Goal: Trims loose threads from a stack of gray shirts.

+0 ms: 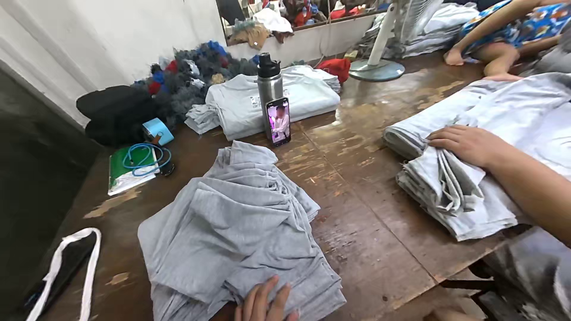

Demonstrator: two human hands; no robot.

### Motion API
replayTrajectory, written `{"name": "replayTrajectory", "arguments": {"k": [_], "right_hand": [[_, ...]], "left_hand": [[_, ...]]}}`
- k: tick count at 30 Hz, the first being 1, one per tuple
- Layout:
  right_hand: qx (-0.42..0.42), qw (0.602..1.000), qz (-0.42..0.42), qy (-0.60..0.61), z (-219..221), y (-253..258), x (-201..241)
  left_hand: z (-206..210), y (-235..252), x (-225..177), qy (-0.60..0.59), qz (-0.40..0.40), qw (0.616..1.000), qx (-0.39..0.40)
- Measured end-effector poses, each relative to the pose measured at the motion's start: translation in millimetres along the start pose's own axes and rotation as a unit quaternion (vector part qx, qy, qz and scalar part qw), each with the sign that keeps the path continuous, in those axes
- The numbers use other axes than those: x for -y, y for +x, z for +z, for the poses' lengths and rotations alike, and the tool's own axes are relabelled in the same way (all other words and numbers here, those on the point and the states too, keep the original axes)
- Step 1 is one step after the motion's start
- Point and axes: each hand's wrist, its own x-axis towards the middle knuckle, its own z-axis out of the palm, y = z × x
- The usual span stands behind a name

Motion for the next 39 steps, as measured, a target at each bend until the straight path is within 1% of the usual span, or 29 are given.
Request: {"name": "replayTrajectory", "arguments": {"k": [2, 3, 4, 5, 6, 7, 8, 9, 10, 12, 13, 14, 15, 17, 19, 20, 22, 23, 25, 27, 28, 31, 32, 37, 38, 39], "right_hand": [[-0.03, 0.987, -0.149, 0.049, 28.0, -7.8, -77.0], [-0.023, 0.97, -0.23, 0.07, 31.1, -10.4, -110.7], [-0.037, 0.94, -0.325, 0.097, 29.9, -8.3, -139.1], [-0.061, 0.902, -0.409, 0.127, 29.5, 1.6, -163.3], [-0.095, 0.863, -0.465, 0.176, 31.8, 15.6, -168.0], [-0.143, 0.827, -0.495, 0.225, 37.7, 31.0, -156.5], [-0.195, 0.798, -0.504, 0.266, 47.1, 46.2, -136.2], [-0.243, 0.787, -0.493, 0.281, 58.6, 59.1, -114.3], [-0.284, 0.788, -0.479, 0.263, 71.5, 69.6, -95.3], [-0.349, 0.807, -0.454, 0.144, 99.6, 81.8, -70.4], [-0.359, 0.817, -0.443, 0.085, 112.6, 83.5, -63.4], [-0.348, 0.826, -0.44, 0.05, 124.5, 83.0, -60.4], [-0.323, 0.833, -0.447, 0.036, 133.9, 79.6, -59.9], [-0.257, 0.844, -0.468, 0.047, 141.7, 65.7, -64.7], [-0.201, 0.834, -0.501, 0.11, 137.8, 54.7, -77.7], [-0.174, 0.816, -0.524, 0.171, 132.0, 52.1, -85.3], [-0.117, 0.761, -0.548, 0.326, 121.4, 50.0, -96.5], [-0.098, 0.73, -0.543, 0.403, 118.3, 49.5, -97.5], [-0.092, 0.677, -0.506, 0.526, 115.3, 51.0, -90.6], [-0.091, 0.645, -0.467, 0.598, 112.5, 60.2, -78.0], [-0.092, 0.648, -0.448, 0.609, 111.6, 65.7, -71.4], [-0.078, 0.705, -0.422, 0.565, 114.1, 79.0, -51.1], [-0.064, 0.715, -0.427, 0.55, 115.6, 81.0, -43.1], [-0.018, 0.715, -0.502, 0.487, 117.6, 92.5, -4.7], [-0.021, 0.72, -0.513, 0.467, 116.8, 94.7, 1.1], [-0.042, 0.737, -0.521, 0.429, 116.9, 96.1, 5.6]], "left_hand": [[7.7, 1.9, 3.3, -0.014, -0.016, 1.0, -0.012], [10.4, 1.8, 4.3, -0.02, -0.018, 0.999, -0.022], [11.7, 1.5, 4.9, -0.03, -0.017, 0.999, -0.031], [12.5, 1.2, 5.8, -0.038, -0.015, 0.998, -0.042], [13.8, 0.8, 7.3, -0.048, -0.01, 0.997, -0.059], [14.7, 0.2, 9.1, -0.061, -0.008, 0.995, -0.078], [14.7, -0.6, 10.4, -0.073, -0.009, 0.993, -0.098], [14.0, -1.3, 11.0, -0.084, -0.012, 0.989, -0.118], [13.7, -2.3, 11.1, -0.093, -0.019, 0.986, -0.135], [14.4, -3.4, 10.6, -0.085, -0.038, 0.982, -0.165], [15.5, -2.7, 10.1, -0.07, -0.044, 0.981, -0.175], [16.5, -2.3, 9.4, -0.053, -0.046, 0.982, -0.176], [17.9, -2.3, 9.3, -0.035, -0.044, 0.984, -0.169], [21.1, -1.7, 7.9, 0.001, -0.04, 0.989, -0.143], [23.0, -0.5, 6.9, 0.024, -0.032, 0.992, -0.121], [23.5, 0.8, 7.4, 0.025, -0.024, 0.992, -0.12], [23.1, 3.9, 8.7, 0.013, -0.012, 0.992, -0.126], [22.2, 5.2, 9.3, 0.005, -0.01, 0.992, -0.126], [20.9, 6.9, 10.9, -0.003, -0.014, 0.992, -0.125], [21.3, 8.2, 11.0, -0.008, -0.025, 0.99, -0.136], [22.1, 9.1, 10.0, -0.01, -0.033, 0.988, -0.148], [25.2, 11.2, 6.2, -0.013, -0.058, 0.982, -0.18], [25.6, 11.8, 5.8, -0.017, -0.064, 0.981, -0.183], [18.7, 13.3, 1.3, -0.02, -0.073, 0.988, -0.133], [17.4, 13.4, 1.5, -0.016, -0.072, 0.99, -0.122], [16.5, 13.7, 2.2, -0.011, -0.071, 0.991, -0.113]]}}
